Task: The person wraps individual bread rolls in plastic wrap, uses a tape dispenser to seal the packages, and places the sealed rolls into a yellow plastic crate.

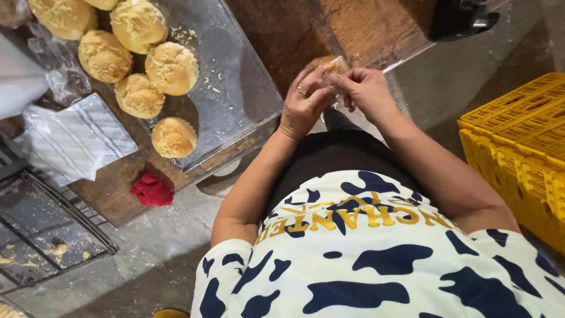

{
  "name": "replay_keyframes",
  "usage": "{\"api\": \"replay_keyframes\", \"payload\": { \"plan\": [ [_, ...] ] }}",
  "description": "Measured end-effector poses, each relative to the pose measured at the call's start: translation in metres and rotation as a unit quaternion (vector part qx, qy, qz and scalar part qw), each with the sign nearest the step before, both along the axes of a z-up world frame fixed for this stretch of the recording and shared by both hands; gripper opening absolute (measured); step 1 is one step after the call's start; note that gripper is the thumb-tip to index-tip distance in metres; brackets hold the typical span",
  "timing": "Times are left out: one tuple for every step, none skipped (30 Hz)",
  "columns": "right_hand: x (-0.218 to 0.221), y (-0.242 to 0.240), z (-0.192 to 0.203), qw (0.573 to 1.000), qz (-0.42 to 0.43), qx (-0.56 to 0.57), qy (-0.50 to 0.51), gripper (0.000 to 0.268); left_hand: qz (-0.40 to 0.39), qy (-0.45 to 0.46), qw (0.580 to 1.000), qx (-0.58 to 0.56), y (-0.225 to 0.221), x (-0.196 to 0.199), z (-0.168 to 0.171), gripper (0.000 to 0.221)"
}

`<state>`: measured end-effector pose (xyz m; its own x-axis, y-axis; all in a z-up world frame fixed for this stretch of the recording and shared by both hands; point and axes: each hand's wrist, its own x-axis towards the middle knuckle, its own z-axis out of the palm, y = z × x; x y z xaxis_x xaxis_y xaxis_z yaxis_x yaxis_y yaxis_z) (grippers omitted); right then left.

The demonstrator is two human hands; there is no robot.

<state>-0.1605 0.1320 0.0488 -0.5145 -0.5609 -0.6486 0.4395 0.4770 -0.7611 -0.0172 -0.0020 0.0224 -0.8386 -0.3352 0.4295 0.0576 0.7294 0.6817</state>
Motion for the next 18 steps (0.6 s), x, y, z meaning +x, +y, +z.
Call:
{"api": "replay_keyframes", "payload": {
  "plan": [
    [0.002, -0.003, 0.0, 0.998, 0.012, 0.043, 0.043, 0.035, 0.005, -0.002, 1.0, 0.006, 0.001, 0.0, 0.0, 0.023],
    [0.004, -0.005, 0.0, 0.992, 0.023, 0.086, 0.086, 0.038, 0.009, -0.003, 1.0, 0.012, 0.001, 0.0, -0.001, 0.023],
    [0.005, -0.006, 0.002, 0.979, 0.066, 0.108, 0.162, 0.041, 0.014, -0.004, 1.0, 0.018, 0.001, 0.001, -0.001, 0.022],
    [0.005, -0.006, 0.005, 0.957, 0.108, 0.129, 0.237, 0.044, 0.012, -0.005, 1.0, 0.02, 0.001, 0.001, -0.002, 0.022],
    [0.004, -0.006, 0.008, 0.927, 0.15, 0.148, 0.31, 0.048, 0.01, -0.006, 1.0, 0.022, 0.001, 0.001, -0.002, 0.022],
    [0.002, -0.006, 0.011, 0.907, 0.187, 0.167, 0.338, 0.046, 0.007, -0.007, 1.0, 0.024, 0.0, 0.001, -0.003, 0.021],
    [-0.001, -0.006, 0.014, 0.884, 0.224, 0.187, 0.366, 0.044, 0.012, -0.004, 0.999, 0.046, 0.0, 0.0, -0.003, 0.021],
    [-0.002, -0.008, 0.015, 0.858, 0.259, 0.204, 0.392, 0.044, 0.017, 0.0, 0.998, 0.067, -0.003, 0.0, -0.003, 0.02],
    [-0.004, -0.01, 0.016, 0.859, 0.265, 0.182, 0.398, 0.042, 0.021, 0.004, 0.996, 0.087, -0.005, -0.001, -0.004, 0.02],
    [-0.007, -0.012, 0.016, 0.859, 0.27, 0.159, 0.404, 0.041, 0.021, -0.003, 0.995, 0.097, -0.009, -0.002, -0.004, 0.022],
    [-0.01, -0.014, 0.014, 0.859, 0.276, 0.136, 0.41, 0.041, 0.022, -0.009, 0.994, 0.108, -0.013, -0.002, -0.004, 0.023],
    [-0.014, -0.016, 0.012, 0.852, 0.275, 0.116, 0.43, 0.04, 0.023, -0.016, 0.993, 0.117, -0.018, -0.003, -0.004, 0.025],
    [-0.016, -0.018, 0.01, 0.845, 0.274, 0.095, 0.45, 0.041, 0.021, -0.024, 0.991, 0.129, -0.024, -0.004, -0.004, 0.025],
    [-0.018, -0.019, 0.006, 0.837, 0.274, 0.074, 0.469, 0.042, 0.019, -0.032, 0.989, 0.142, -0.03, -0.005, -0.004, 0.025],
    [-0.019, -0.02, 0.002, 0.838, 0.256, 0.051, 0.479, 0.038, 0.017, -0.041, 0.987, 0.154, -0.035, -0.006, -0.004, 0.026],
    [-0.019, -0.022, -0.002, 0.838, 0.238, 0.027, 0.489, 0.034, 0.019, -0.05, 0.983, 0.174, -0.04, -0.008, -0.004, 0.027],
    [-0.02, -0.024, -0.006, 0.838, 0.22, 0.003, 0.499, 0.029, 0.02, -0.058, 0.979, 0.193, -0.045, -0.009, -0.004, 0.027],
    [-0.02, -0.026, -0.011, 0.824, 0.224, 0.009, 0.521, 0.028, 0.021, -0.067, 0.974, 0.213, -0.05, -0.012, -0.006, 0.028]
  ]
}}
